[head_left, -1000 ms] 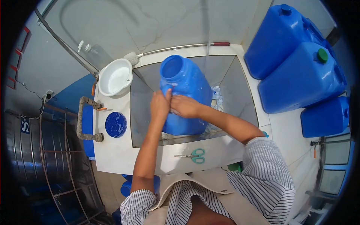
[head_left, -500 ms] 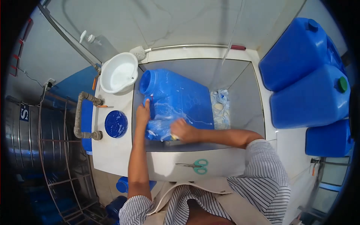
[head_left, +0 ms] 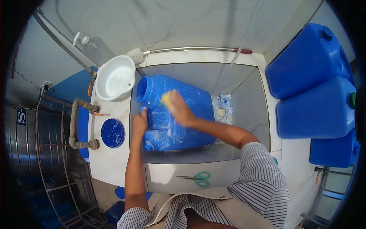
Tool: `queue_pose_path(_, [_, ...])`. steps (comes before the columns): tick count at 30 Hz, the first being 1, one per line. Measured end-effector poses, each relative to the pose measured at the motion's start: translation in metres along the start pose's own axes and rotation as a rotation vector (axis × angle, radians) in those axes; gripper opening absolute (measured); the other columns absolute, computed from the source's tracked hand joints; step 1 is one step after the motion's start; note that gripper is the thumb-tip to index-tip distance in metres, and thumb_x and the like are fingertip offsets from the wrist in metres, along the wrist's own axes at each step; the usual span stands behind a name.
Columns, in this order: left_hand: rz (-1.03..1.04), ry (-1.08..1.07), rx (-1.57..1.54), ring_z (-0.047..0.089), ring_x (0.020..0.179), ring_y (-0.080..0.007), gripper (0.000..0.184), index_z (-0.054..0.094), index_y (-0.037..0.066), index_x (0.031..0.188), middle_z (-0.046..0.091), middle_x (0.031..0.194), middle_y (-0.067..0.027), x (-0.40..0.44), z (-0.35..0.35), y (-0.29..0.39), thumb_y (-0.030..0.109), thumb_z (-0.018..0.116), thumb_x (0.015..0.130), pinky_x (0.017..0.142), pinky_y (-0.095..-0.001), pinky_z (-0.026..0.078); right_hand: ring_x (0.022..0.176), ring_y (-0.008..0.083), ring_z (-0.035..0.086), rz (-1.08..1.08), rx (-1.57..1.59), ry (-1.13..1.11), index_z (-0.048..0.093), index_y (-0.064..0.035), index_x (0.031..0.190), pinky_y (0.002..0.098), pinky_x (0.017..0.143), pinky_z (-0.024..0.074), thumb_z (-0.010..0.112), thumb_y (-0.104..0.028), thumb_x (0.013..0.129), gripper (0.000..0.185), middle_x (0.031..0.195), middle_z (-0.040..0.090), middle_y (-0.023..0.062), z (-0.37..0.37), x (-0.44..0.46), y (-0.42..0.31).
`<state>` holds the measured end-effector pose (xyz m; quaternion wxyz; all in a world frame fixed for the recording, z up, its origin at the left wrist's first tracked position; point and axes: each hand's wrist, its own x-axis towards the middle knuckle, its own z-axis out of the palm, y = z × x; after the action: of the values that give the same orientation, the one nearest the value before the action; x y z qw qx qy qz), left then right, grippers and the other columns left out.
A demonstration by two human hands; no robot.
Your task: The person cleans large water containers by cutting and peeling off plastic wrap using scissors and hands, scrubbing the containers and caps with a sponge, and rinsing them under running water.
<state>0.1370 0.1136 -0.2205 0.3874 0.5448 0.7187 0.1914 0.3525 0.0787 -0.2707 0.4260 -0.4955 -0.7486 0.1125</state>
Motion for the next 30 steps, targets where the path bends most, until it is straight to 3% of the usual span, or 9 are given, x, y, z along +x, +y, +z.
queue_pose_path(5, [-0.001, 0.014, 0.025, 0.058, 0.045, -0.0271, 0.066, 0.055, -0.014, 0.094, 0.058, 0.063, -0.0209, -0.003, 0.000, 0.010, 0.051, 0.044, 0.090, 0.041, -0.0366, 0.045, 0.102, 0.0428, 0.049, 0.595, -0.076, -0.067, 0.054, 0.0017, 0.109, 0.0522, 0.087, 0.0354, 0.042, -0.017, 0.090, 0.028, 0.111, 0.054, 0.0240, -0.001, -0.090, 0.174])
queue_pose_path(7, [0.008, 0.018, 0.004, 0.058, 0.046, -0.0271, 0.066, 0.055, -0.014, 0.093, 0.058, 0.063, -0.0211, 0.003, -0.001, 0.008, 0.051, 0.044, 0.090, 0.041, -0.0366, 0.045, 0.103, 0.0460, 0.048, 0.823, 0.049, 0.034, 0.046, 0.0080, 0.118, 0.0532, 0.092, 0.0340, 0.047, -0.021, 0.089, 0.041, 0.118, 0.047, 0.0303, -0.006, -0.150, 0.114])
queue_pose_path(12, [-0.003, -0.021, -0.039, 0.059, 0.046, -0.0276, 0.067, 0.055, -0.015, 0.092, 0.058, 0.065, -0.0222, -0.003, 0.000, 0.009, 0.051, 0.044, 0.090, 0.041, -0.0367, 0.046, 0.126, 0.0445, 0.027, 0.323, 0.049, -0.117, 0.036, 0.0104, 0.128, 0.0516, 0.107, 0.0211, 0.051, -0.022, 0.088, 0.054, 0.134, 0.032, 0.0295, -0.024, -0.093, -0.082])
queue_pose_path(17, [0.031, 0.030, 0.035, 0.053, 0.043, -0.0215, 0.063, 0.054, -0.012, 0.092, 0.053, 0.056, -0.0121, -0.008, -0.002, 0.011, 0.050, 0.043, 0.091, 0.039, -0.0336, 0.043, 0.113, 0.0408, 0.046, -0.071, -0.309, -0.095, 0.054, -0.0021, 0.113, 0.0470, 0.100, 0.0327, 0.045, -0.015, 0.088, 0.029, 0.118, 0.051, 0.0241, 0.000, 0.075, 0.017])
queue_pose_path(19, [0.032, 0.035, 0.023, 0.053, 0.043, -0.0219, 0.063, 0.054, -0.012, 0.094, 0.053, 0.057, -0.0128, -0.007, -0.002, 0.007, 0.050, 0.043, 0.091, 0.040, -0.0341, 0.043, 0.101, 0.0394, 0.054, 0.696, 0.253, 0.064, 0.057, -0.0028, 0.103, 0.0462, 0.089, 0.0408, 0.043, -0.015, 0.088, 0.024, 0.105, 0.058, 0.0237, 0.020, 0.059, 0.105])
queue_pose_path(21, [0.042, 0.027, 0.008, 0.053, 0.043, -0.0223, 0.064, 0.054, -0.013, 0.096, 0.054, 0.057, -0.0135, -0.008, -0.003, 0.008, 0.050, 0.042, 0.091, 0.040, -0.0345, 0.043, 0.090, 0.0413, 0.056, 0.598, -0.170, 0.104, 0.058, 0.0003, 0.091, 0.0498, 0.075, 0.0432, 0.039, -0.024, 0.091, 0.031, 0.087, 0.062, 0.0225, 0.010, -0.029, 0.168])
queue_pose_path(24, [0.033, 0.029, 0.061, 0.061, 0.051, -0.0309, 0.066, 0.055, -0.013, 0.096, 0.061, 0.073, -0.0260, -0.008, -0.005, 0.014, 0.051, 0.042, 0.090, 0.046, -0.0385, 0.048, 0.126, 0.0432, 0.032, 1.057, -0.315, 0.096, 0.032, 0.0060, 0.131, 0.0469, 0.106, 0.0245, 0.041, -0.030, 0.093, 0.054, 0.132, 0.037, 0.0292, 0.026, -0.141, 0.111])
queue_pose_path(28, [0.078, 0.015, 0.021, 0.062, 0.065, -0.0395, 0.064, 0.056, -0.012, 0.097, 0.062, 0.080, -0.0292, -0.010, 0.009, 0.008, 0.049, 0.041, 0.091, 0.060, -0.0448, 0.048, 0.132, 0.0439, 0.018, 0.447, 0.115, -0.028, 0.017, 0.0091, 0.137, 0.0496, 0.111, 0.0123, 0.047, -0.026, 0.091, 0.065, 0.139, 0.023, 0.0311, -0.024, -0.065, -0.042])
queue_pose_path(30, [0.208, 0.068, 0.043, 0.058, 0.078, -0.0495, 0.057, 0.056, -0.010, 0.093, 0.060, 0.082, -0.0330, -0.032, 0.015, 0.024, 0.045, 0.041, 0.093, 0.069, -0.0500, 0.045, 0.131, 0.0438, 0.021, 0.056, -0.462, -0.109, 0.025, 0.0080, 0.136, 0.0493, 0.110, 0.0161, 0.045, -0.023, 0.092, 0.058, 0.137, 0.028, 0.0297, -0.035, 0.003, -0.043])
